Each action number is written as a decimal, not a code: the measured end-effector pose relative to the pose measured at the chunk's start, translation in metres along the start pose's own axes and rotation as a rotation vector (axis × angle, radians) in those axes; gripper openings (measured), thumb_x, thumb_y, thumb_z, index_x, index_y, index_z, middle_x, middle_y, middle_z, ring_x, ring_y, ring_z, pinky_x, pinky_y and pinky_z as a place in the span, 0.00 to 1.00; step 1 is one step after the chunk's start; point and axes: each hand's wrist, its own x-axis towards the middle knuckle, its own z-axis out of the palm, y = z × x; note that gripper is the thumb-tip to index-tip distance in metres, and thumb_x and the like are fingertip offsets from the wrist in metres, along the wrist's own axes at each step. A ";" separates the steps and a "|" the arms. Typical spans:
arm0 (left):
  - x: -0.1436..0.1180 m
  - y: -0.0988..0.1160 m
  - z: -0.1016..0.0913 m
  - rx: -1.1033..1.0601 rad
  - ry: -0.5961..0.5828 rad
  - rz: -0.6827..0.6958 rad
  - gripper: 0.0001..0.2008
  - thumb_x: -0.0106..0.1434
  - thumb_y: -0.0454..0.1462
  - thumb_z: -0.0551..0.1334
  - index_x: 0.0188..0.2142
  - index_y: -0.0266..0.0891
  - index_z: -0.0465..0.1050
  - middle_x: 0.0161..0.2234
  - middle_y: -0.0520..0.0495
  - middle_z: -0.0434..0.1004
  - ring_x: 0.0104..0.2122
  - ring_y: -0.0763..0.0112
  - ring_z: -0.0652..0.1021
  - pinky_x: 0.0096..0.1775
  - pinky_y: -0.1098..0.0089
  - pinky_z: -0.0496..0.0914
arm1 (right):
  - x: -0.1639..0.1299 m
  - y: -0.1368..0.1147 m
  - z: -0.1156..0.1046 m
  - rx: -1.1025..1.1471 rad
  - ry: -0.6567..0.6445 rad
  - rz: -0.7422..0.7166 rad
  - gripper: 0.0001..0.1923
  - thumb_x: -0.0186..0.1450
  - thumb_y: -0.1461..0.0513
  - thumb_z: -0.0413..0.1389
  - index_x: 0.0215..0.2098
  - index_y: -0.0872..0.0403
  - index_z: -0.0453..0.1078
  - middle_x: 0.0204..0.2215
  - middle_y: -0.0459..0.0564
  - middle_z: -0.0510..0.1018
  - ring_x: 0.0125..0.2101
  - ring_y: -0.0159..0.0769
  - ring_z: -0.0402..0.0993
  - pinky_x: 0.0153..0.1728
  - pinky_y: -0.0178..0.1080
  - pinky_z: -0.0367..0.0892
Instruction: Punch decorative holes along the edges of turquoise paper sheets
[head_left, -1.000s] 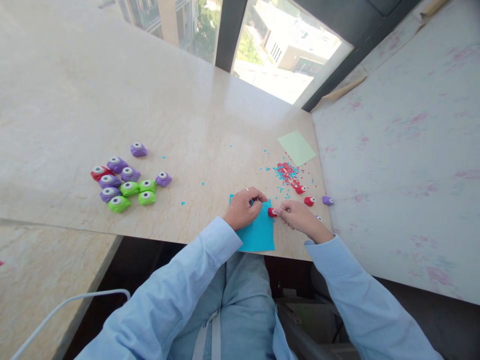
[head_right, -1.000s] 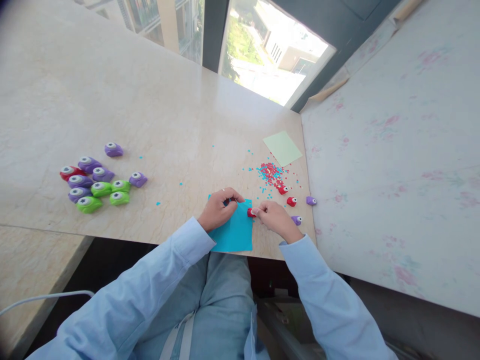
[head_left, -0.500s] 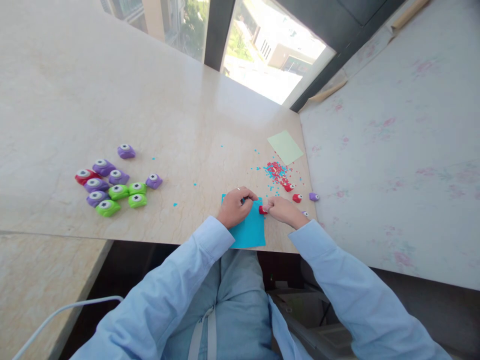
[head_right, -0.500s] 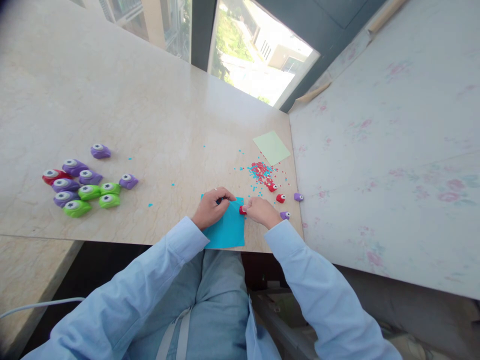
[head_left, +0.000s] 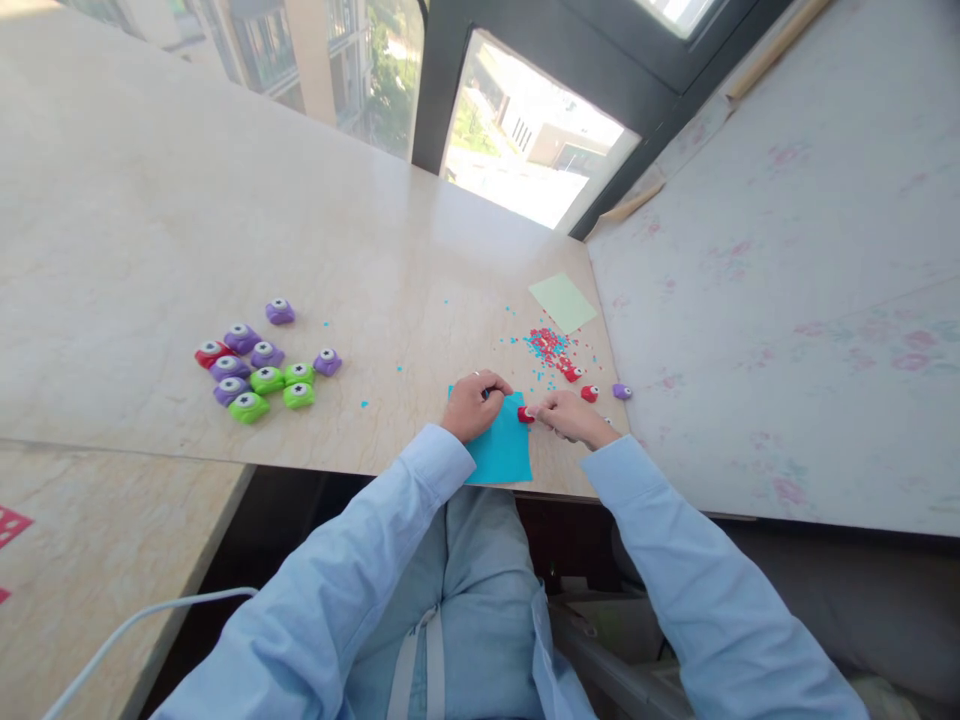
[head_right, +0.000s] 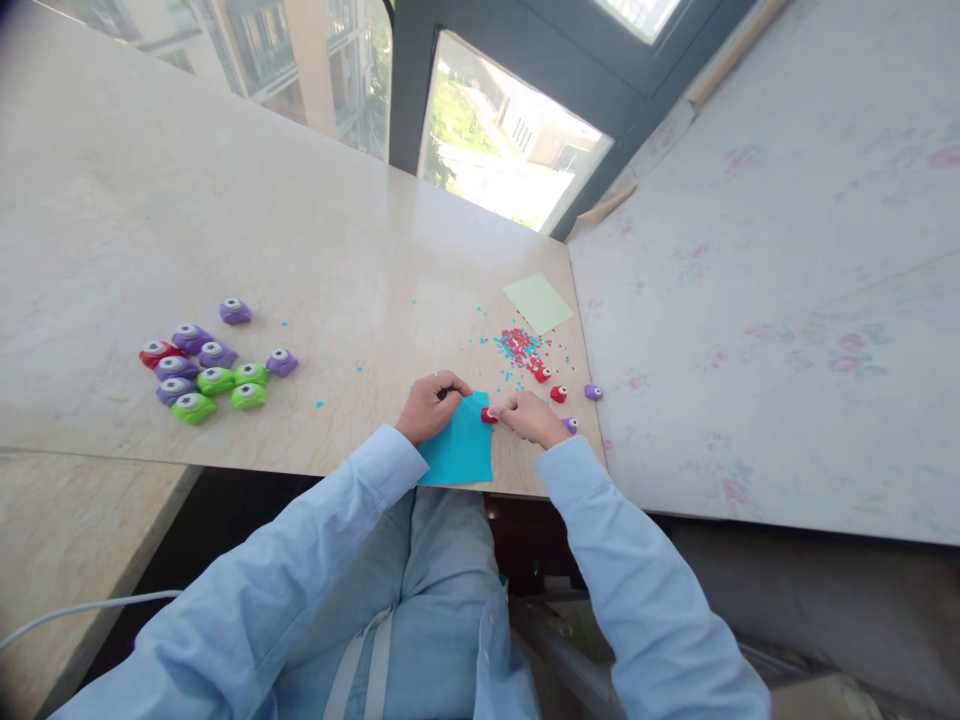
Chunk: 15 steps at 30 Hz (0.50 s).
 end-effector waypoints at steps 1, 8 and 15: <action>0.000 0.000 0.000 -0.002 0.002 -0.003 0.12 0.54 0.27 0.55 0.28 0.38 0.77 0.28 0.50 0.79 0.30 0.70 0.76 0.37 0.69 0.69 | -0.001 0.004 0.001 0.064 0.020 -0.010 0.20 0.63 0.50 0.55 0.20 0.52 0.61 0.12 0.41 0.63 0.14 0.29 0.61 0.18 0.33 0.53; 0.002 -0.001 0.001 -0.013 0.027 -0.022 0.12 0.53 0.27 0.55 0.26 0.38 0.77 0.26 0.50 0.78 0.29 0.71 0.75 0.36 0.70 0.69 | -0.014 0.015 0.019 0.160 0.271 -0.337 0.21 0.63 0.52 0.58 0.50 0.54 0.71 0.28 0.45 0.75 0.30 0.36 0.72 0.33 0.36 0.65; 0.001 -0.001 0.001 0.073 0.022 -0.015 0.12 0.53 0.28 0.55 0.28 0.37 0.78 0.27 0.50 0.79 0.30 0.70 0.75 0.37 0.69 0.70 | -0.018 0.030 0.026 -0.022 0.443 -0.376 0.09 0.64 0.60 0.58 0.42 0.52 0.77 0.39 0.53 0.76 0.40 0.42 0.73 0.45 0.43 0.66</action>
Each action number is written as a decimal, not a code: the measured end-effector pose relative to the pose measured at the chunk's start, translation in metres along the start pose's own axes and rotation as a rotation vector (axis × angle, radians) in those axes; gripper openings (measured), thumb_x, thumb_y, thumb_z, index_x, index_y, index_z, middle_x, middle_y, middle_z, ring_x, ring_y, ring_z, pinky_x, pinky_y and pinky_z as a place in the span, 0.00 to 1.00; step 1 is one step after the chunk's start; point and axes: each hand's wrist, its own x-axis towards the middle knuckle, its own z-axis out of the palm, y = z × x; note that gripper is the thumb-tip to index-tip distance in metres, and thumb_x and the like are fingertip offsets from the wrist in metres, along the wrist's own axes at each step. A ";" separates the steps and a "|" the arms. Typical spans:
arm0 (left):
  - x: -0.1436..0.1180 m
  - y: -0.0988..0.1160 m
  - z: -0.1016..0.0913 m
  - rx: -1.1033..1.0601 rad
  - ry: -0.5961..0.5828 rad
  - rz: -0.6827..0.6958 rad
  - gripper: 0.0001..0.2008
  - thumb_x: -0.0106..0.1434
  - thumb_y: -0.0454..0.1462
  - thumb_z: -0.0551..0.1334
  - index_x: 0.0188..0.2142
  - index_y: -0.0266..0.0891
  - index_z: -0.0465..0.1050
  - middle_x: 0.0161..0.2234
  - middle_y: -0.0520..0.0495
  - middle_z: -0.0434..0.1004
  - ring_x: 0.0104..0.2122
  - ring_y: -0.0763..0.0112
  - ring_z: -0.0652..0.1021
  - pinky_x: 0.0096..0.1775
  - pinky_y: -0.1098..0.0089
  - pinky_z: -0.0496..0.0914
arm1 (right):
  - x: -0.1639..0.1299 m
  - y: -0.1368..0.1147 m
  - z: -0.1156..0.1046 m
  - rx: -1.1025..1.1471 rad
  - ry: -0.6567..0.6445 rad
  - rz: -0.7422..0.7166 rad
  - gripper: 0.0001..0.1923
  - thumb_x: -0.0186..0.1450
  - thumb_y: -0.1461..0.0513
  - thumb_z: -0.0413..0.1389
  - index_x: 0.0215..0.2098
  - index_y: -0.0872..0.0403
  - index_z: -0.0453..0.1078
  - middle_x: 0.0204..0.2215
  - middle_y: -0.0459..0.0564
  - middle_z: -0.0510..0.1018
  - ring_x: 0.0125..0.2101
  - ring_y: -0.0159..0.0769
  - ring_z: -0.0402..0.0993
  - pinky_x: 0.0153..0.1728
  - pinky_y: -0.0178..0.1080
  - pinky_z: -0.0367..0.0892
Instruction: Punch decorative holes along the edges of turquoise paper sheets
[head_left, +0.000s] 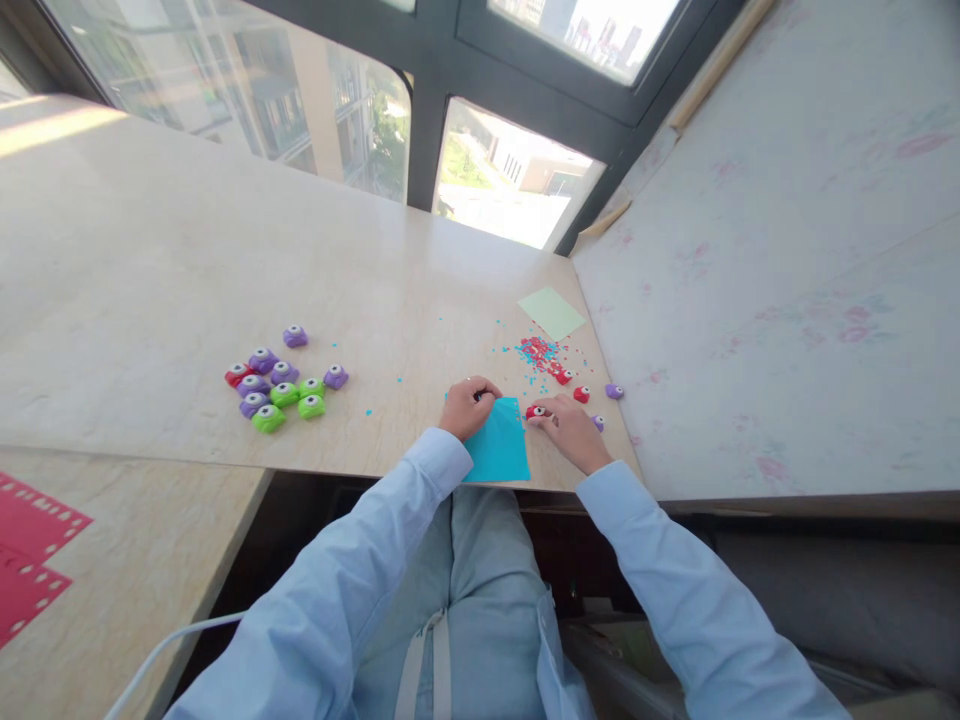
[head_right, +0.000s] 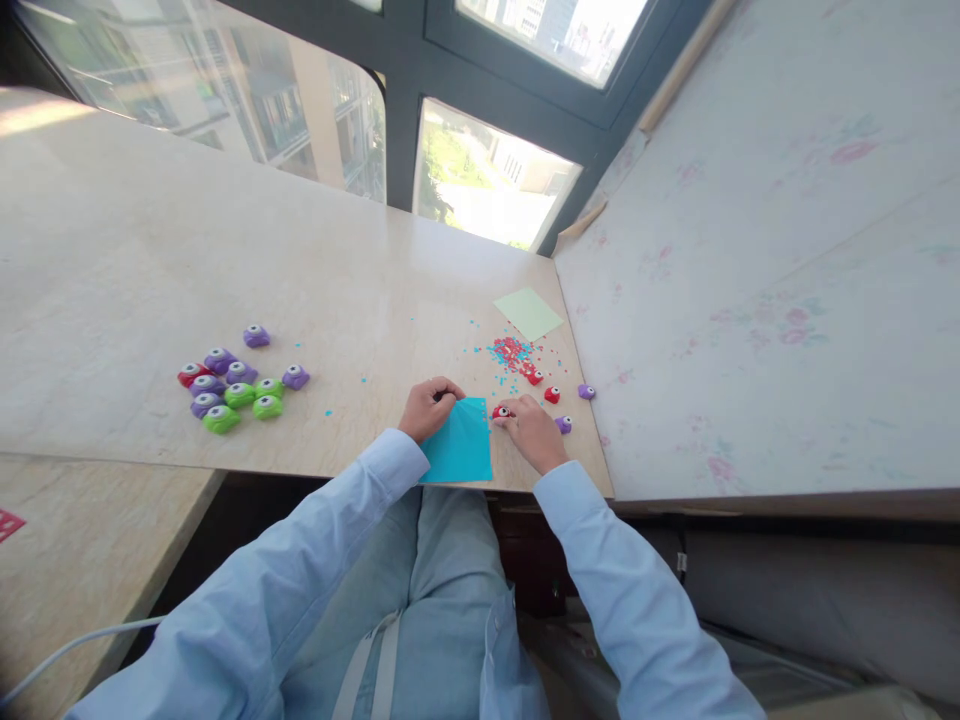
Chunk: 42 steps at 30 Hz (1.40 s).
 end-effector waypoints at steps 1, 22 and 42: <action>0.000 0.000 0.000 0.014 -0.003 0.002 0.12 0.53 0.28 0.55 0.28 0.38 0.78 0.27 0.50 0.79 0.30 0.70 0.75 0.37 0.69 0.70 | -0.002 0.004 -0.001 0.028 0.037 0.000 0.10 0.64 0.60 0.57 0.42 0.52 0.77 0.40 0.54 0.76 0.41 0.43 0.73 0.47 0.44 0.66; -0.007 0.046 -0.019 -0.190 -0.320 -0.093 0.16 0.63 0.43 0.60 0.47 0.36 0.73 0.38 0.43 0.80 0.35 0.68 0.79 0.32 0.70 0.73 | -0.028 -0.036 -0.008 0.568 0.179 -0.258 0.14 0.64 0.65 0.53 0.46 0.49 0.75 0.45 0.53 0.77 0.48 0.42 0.72 0.52 0.46 0.68; -0.045 0.009 -0.097 -0.119 0.014 -0.107 0.19 0.55 0.41 0.69 0.45 0.36 0.74 0.39 0.43 0.78 0.39 0.64 0.79 0.46 0.59 0.74 | -0.037 -0.037 0.027 0.747 0.125 -0.215 0.16 0.66 0.56 0.57 0.51 0.50 0.74 0.40 0.53 0.83 0.38 0.39 0.80 0.39 0.42 0.76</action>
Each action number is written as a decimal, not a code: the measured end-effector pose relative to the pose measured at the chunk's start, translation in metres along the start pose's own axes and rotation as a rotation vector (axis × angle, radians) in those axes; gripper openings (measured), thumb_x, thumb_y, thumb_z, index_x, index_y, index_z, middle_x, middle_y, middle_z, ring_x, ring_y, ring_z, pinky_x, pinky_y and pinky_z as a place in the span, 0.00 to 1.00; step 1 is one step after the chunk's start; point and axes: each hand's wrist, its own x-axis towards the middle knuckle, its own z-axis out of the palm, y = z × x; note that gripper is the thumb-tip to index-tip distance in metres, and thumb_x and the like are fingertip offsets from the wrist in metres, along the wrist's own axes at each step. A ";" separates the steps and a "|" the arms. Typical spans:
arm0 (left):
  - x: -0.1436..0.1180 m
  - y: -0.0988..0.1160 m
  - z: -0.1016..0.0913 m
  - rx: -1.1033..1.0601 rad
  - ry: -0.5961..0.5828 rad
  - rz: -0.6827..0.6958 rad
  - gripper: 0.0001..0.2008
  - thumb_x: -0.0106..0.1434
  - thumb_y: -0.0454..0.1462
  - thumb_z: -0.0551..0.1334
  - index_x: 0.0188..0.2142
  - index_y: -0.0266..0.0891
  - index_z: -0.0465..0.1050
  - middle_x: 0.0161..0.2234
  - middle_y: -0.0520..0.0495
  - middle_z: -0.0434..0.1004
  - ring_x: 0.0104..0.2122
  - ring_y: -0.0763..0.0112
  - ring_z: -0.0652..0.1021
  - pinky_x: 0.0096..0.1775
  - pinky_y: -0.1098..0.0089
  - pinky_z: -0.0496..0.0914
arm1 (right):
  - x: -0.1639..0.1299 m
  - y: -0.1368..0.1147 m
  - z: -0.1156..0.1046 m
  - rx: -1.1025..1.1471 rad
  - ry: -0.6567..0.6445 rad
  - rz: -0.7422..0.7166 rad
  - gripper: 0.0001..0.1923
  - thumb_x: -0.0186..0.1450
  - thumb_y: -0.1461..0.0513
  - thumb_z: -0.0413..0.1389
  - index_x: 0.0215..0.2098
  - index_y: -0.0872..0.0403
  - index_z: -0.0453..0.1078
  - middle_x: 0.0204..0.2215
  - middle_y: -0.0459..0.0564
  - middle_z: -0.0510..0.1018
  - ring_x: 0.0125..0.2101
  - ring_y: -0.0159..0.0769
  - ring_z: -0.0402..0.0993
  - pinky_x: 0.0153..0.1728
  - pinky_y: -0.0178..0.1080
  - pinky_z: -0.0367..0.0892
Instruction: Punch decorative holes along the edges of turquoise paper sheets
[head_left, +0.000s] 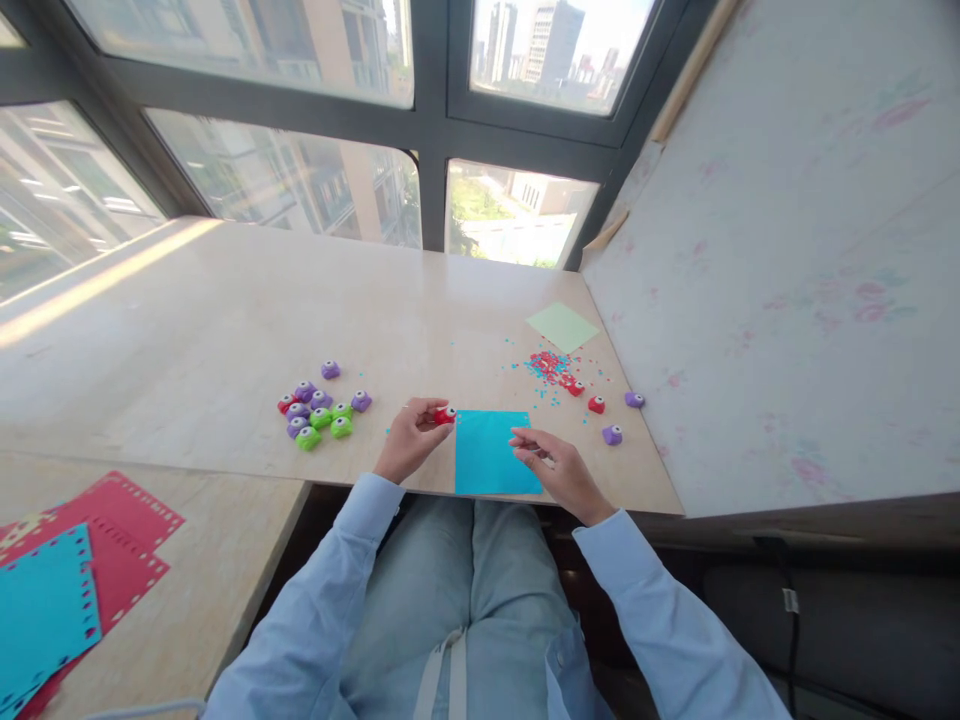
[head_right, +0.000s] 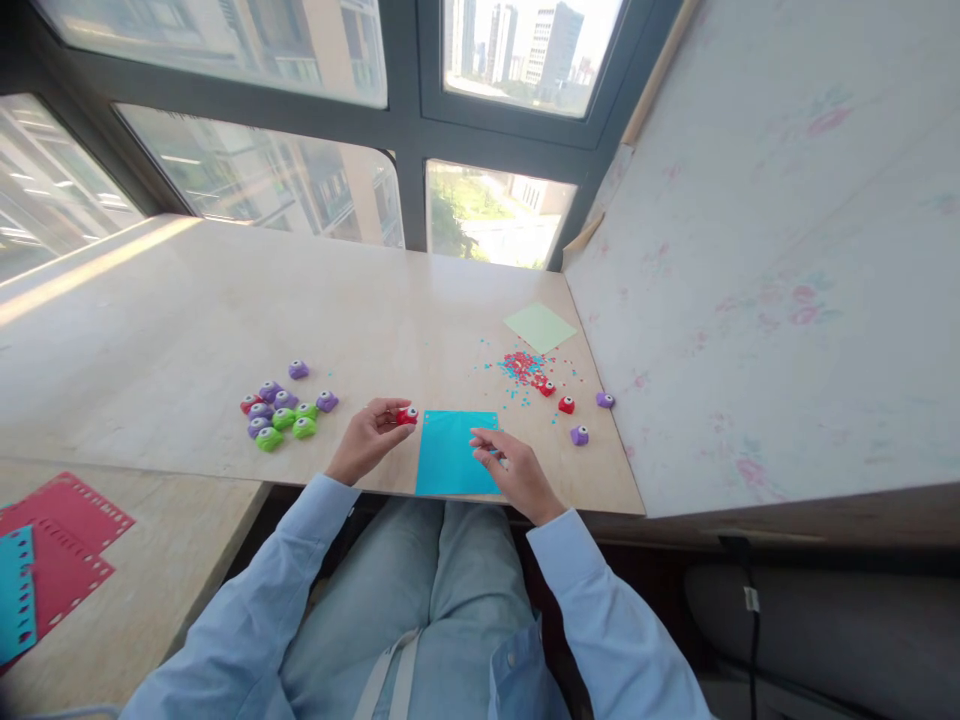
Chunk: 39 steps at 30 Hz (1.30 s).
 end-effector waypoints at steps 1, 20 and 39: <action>0.001 -0.004 -0.005 0.097 0.028 0.053 0.17 0.56 0.41 0.68 0.44 0.36 0.75 0.40 0.43 0.77 0.39 0.64 0.79 0.46 0.59 0.74 | -0.003 0.003 -0.002 -0.001 0.007 0.012 0.16 0.66 0.56 0.57 0.51 0.50 0.75 0.40 0.53 0.83 0.38 0.39 0.80 0.39 0.42 0.77; -0.019 -0.025 -0.014 0.596 0.187 0.195 0.14 0.61 0.39 0.62 0.46 0.38 0.74 0.36 0.45 0.79 0.38 0.62 0.77 0.43 0.61 0.72 | -0.035 0.031 -0.026 -0.050 0.096 0.212 0.17 0.65 0.53 0.57 0.48 0.53 0.75 0.41 0.54 0.83 0.40 0.40 0.80 0.41 0.42 0.76; -0.078 -0.006 0.060 0.669 0.079 0.297 0.21 0.64 0.44 0.63 0.55 0.41 0.69 0.59 0.34 0.68 0.59 0.47 0.68 0.56 0.46 0.67 | -0.017 0.010 -0.003 -0.218 0.115 0.244 0.23 0.65 0.57 0.57 0.57 0.54 0.68 0.48 0.58 0.78 0.26 0.35 0.75 0.35 0.44 0.76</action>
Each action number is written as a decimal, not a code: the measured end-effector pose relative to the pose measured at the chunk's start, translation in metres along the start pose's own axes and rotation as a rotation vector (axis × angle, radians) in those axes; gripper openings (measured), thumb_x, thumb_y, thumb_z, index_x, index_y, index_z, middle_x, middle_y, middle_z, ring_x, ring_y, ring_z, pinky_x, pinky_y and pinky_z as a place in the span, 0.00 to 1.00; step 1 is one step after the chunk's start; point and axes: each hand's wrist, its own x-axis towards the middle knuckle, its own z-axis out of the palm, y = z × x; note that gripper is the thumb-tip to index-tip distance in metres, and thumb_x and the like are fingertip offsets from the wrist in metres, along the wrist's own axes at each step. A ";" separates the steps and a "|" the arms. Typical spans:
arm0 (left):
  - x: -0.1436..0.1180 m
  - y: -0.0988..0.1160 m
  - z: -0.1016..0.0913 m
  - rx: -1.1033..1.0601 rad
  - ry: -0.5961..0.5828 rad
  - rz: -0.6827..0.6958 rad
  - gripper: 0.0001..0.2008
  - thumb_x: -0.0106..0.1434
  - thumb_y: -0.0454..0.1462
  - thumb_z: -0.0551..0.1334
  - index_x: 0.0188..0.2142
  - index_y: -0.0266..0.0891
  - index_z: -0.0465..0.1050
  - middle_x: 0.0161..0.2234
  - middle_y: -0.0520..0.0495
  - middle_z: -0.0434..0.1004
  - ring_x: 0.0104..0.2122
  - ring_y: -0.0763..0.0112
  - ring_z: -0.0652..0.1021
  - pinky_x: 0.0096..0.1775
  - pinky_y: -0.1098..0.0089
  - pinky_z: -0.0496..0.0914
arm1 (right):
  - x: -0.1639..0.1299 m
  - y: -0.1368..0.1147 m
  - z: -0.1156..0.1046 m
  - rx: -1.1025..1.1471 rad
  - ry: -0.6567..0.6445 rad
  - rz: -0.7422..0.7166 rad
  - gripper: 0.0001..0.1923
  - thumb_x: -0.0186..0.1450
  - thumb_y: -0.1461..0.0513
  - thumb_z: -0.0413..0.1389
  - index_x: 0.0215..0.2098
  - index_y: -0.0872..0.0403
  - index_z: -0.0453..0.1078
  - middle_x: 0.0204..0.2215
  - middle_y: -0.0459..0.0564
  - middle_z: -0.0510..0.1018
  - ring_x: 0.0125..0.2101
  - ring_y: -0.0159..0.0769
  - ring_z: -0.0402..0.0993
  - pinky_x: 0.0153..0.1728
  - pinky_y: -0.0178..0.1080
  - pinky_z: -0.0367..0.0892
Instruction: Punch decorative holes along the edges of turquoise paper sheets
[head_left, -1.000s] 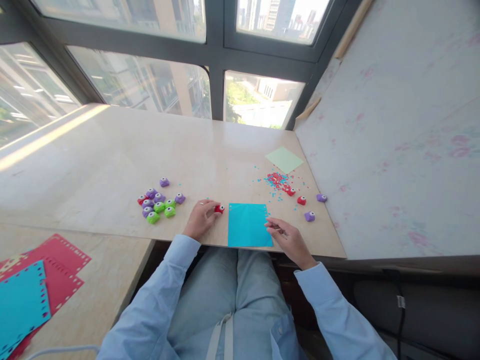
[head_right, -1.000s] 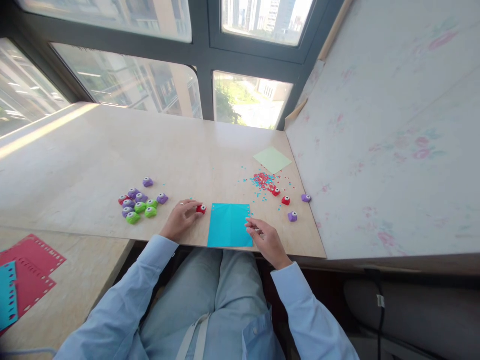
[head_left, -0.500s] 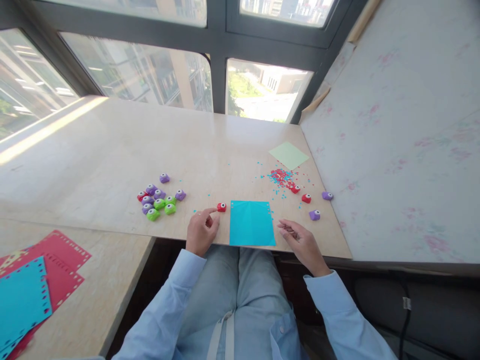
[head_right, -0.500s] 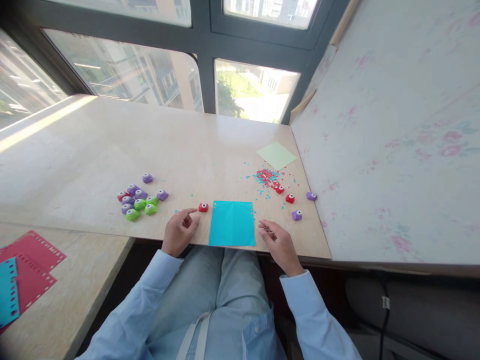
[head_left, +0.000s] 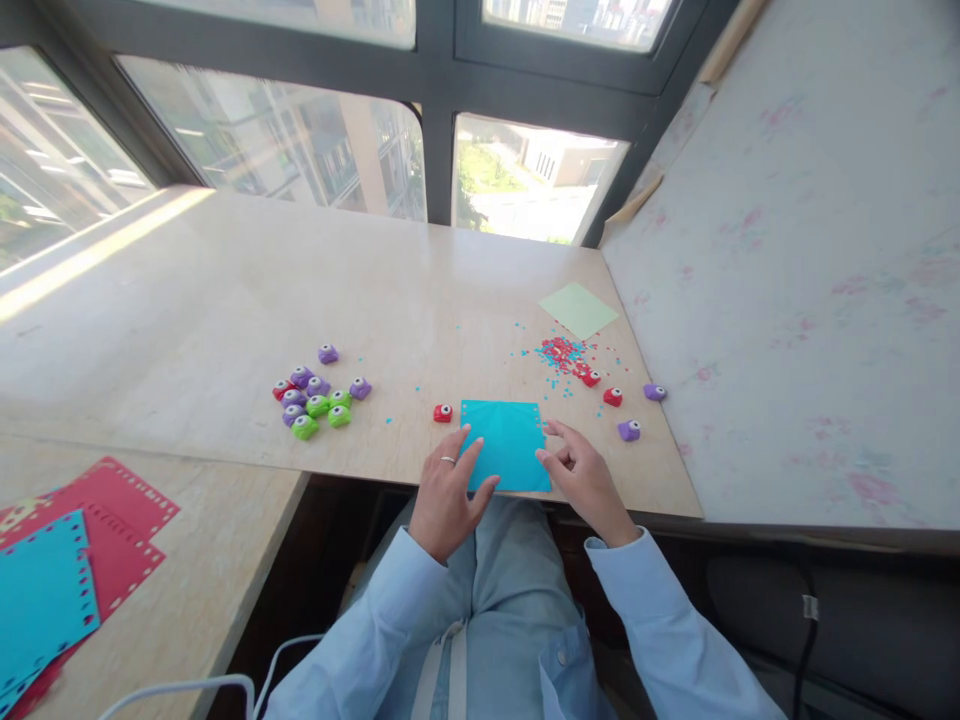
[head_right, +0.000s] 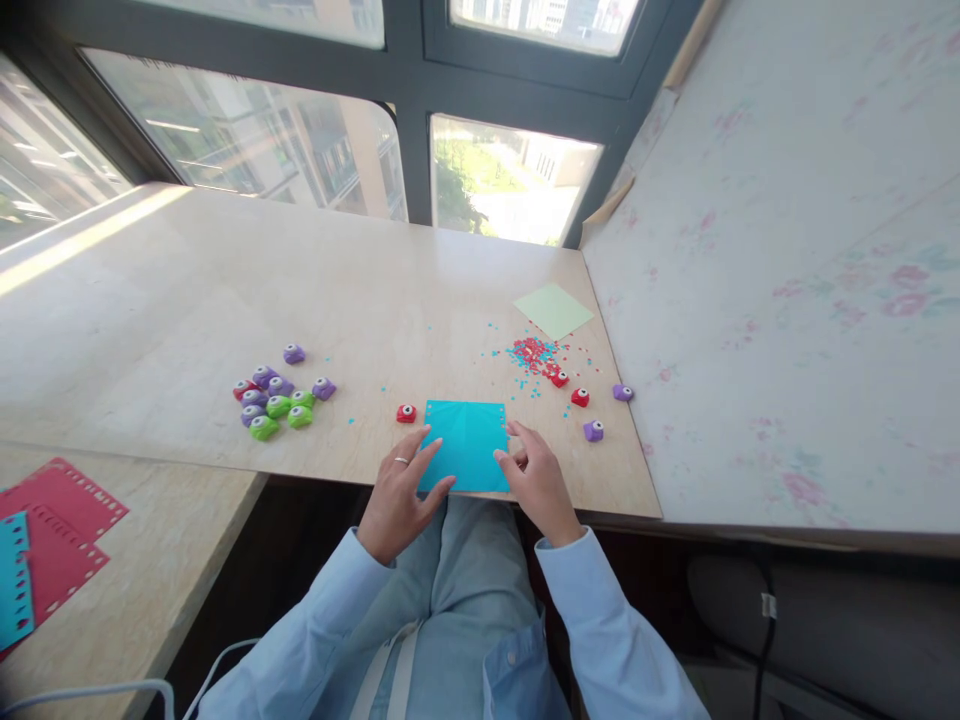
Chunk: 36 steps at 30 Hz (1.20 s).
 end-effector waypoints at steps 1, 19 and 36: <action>-0.003 0.003 -0.004 -0.036 0.024 -0.047 0.20 0.65 0.43 0.62 0.55 0.42 0.69 0.58 0.34 0.69 0.58 0.49 0.70 0.55 0.47 0.69 | -0.003 -0.005 0.003 -0.034 -0.012 -0.075 0.23 0.65 0.57 0.57 0.58 0.53 0.68 0.50 0.59 0.77 0.31 0.38 0.76 0.37 0.45 0.76; 0.017 -0.022 -0.046 -0.231 0.147 -0.291 0.11 0.64 0.39 0.59 0.45 0.40 0.73 0.41 0.44 0.78 0.36 0.66 0.78 0.35 0.66 0.74 | -0.029 -0.008 0.045 -0.245 0.012 -0.514 0.14 0.71 0.63 0.52 0.52 0.50 0.74 0.49 0.55 0.80 0.51 0.45 0.75 0.51 0.52 0.71; 0.076 -0.079 -0.024 -0.112 -0.086 -0.018 0.11 0.64 0.34 0.59 0.44 0.40 0.76 0.40 0.44 0.81 0.41 0.63 0.78 0.46 0.60 0.72 | -0.027 -0.012 0.069 -0.002 0.200 -0.424 0.16 0.70 0.65 0.50 0.50 0.49 0.76 0.45 0.54 0.82 0.48 0.42 0.78 0.50 0.48 0.73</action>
